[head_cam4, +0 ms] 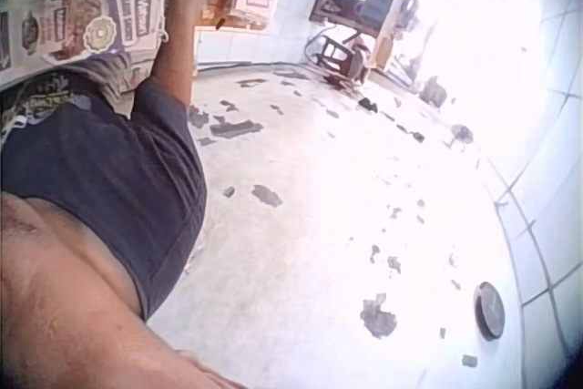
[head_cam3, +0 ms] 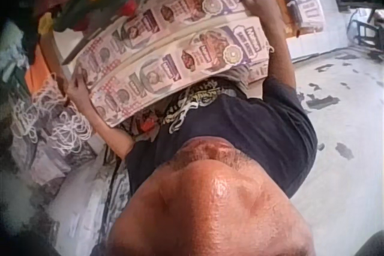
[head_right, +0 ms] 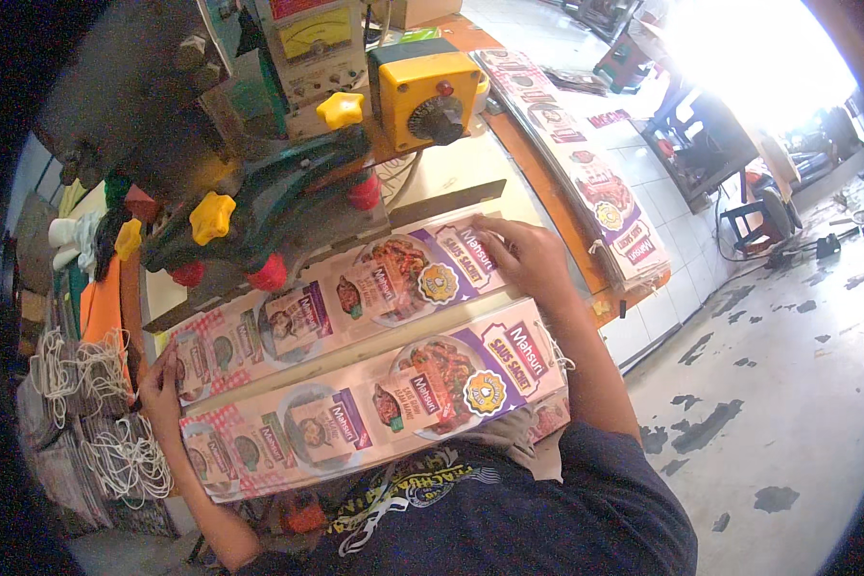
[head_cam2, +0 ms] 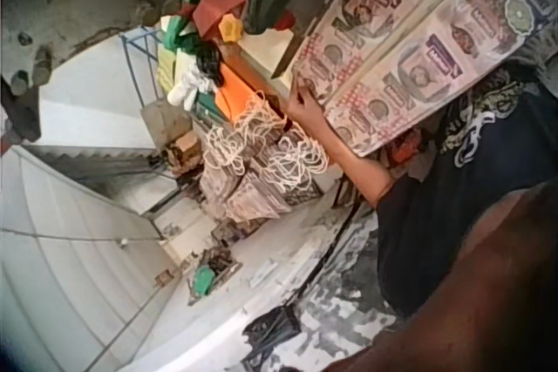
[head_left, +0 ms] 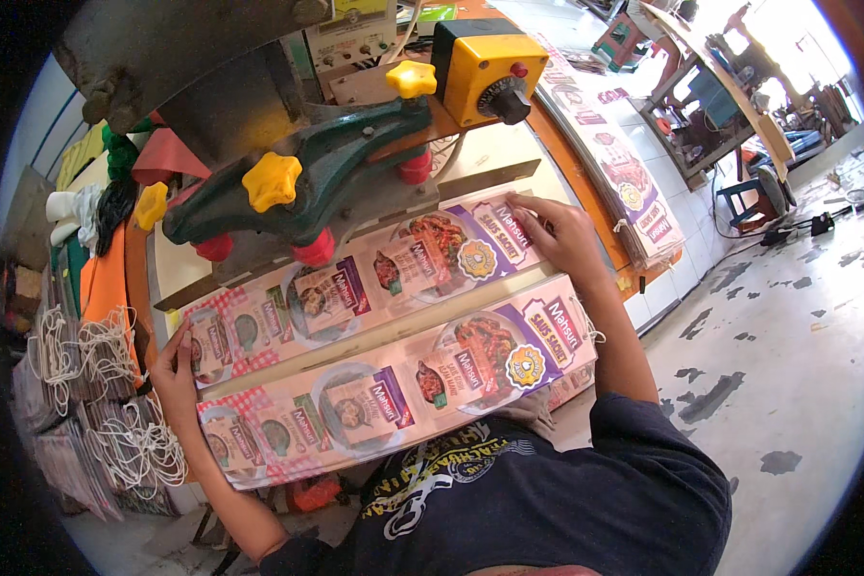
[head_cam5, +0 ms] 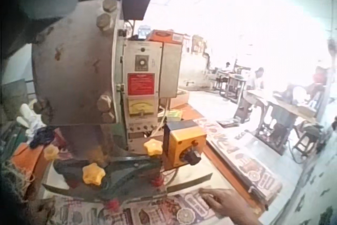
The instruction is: The person organizes and aligns stacks of printed labels on an industrial workstation, checking their alignment and gathering them together.
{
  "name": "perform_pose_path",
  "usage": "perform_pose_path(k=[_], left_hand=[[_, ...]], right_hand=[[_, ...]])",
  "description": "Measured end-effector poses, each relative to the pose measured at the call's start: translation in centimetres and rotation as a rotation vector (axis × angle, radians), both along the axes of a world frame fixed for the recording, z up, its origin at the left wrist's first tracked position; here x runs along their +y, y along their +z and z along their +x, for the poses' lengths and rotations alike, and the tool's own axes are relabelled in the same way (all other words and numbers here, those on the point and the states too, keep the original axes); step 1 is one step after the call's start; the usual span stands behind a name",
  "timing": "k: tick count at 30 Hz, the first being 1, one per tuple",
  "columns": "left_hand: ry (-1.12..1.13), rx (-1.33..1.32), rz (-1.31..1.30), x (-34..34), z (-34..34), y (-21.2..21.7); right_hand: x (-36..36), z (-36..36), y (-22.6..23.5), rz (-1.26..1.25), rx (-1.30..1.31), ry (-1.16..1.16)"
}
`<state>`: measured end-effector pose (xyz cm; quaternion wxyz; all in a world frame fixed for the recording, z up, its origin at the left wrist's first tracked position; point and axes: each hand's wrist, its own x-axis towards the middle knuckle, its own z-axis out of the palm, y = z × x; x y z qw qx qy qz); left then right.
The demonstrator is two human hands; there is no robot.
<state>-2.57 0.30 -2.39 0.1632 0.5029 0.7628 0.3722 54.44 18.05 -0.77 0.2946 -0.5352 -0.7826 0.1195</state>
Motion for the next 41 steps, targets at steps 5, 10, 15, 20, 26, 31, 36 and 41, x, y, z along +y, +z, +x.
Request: perform_pose_path(k=[5, 10, 15, 20, 26, 31, 36, 41], left_hand=[[-0.013, -0.139, -0.034, -0.3, -0.5, 0.1], [0.034, -0.098, -0.056, -0.2, -0.1, 0.3], [0.026, -0.055, -0.034, -0.2, 0.7, 1.0], [0.026, -0.023, -0.023, -0.2, 0.3, 0.5], [-0.012, 0.028, -0.015, -0.2, 0.2, 0.5], [-0.022, 0.038, 0.022, -0.3, -0.3, -0.3], [-0.007, -0.081, -0.062, -0.1, 0.4, 1.0], [-0.008, -0.062, -0.056, -0.4, -0.3, 0.3]], right_hand=[[0.0, -0.2, -0.2, -0.005, 0.006, -0.019], [0.1, 0.0, -0.4, -0.006, 0.003, -0.018], [0.2, 0.0, -0.4, -0.01, -0.002, -0.009], [0.2, 0.0, -0.2, -0.018, 0.008, -0.002], [0.1, 0.1, -0.1, -0.018, -0.004, 0.008], [0.0, -0.1, 0.2, -0.081, -0.003, -0.015], [0.0, 0.1, 0.1, -0.027, -0.032, 0.0], [0.2, 0.2, -0.1, -0.045, -0.011, 0.006]])
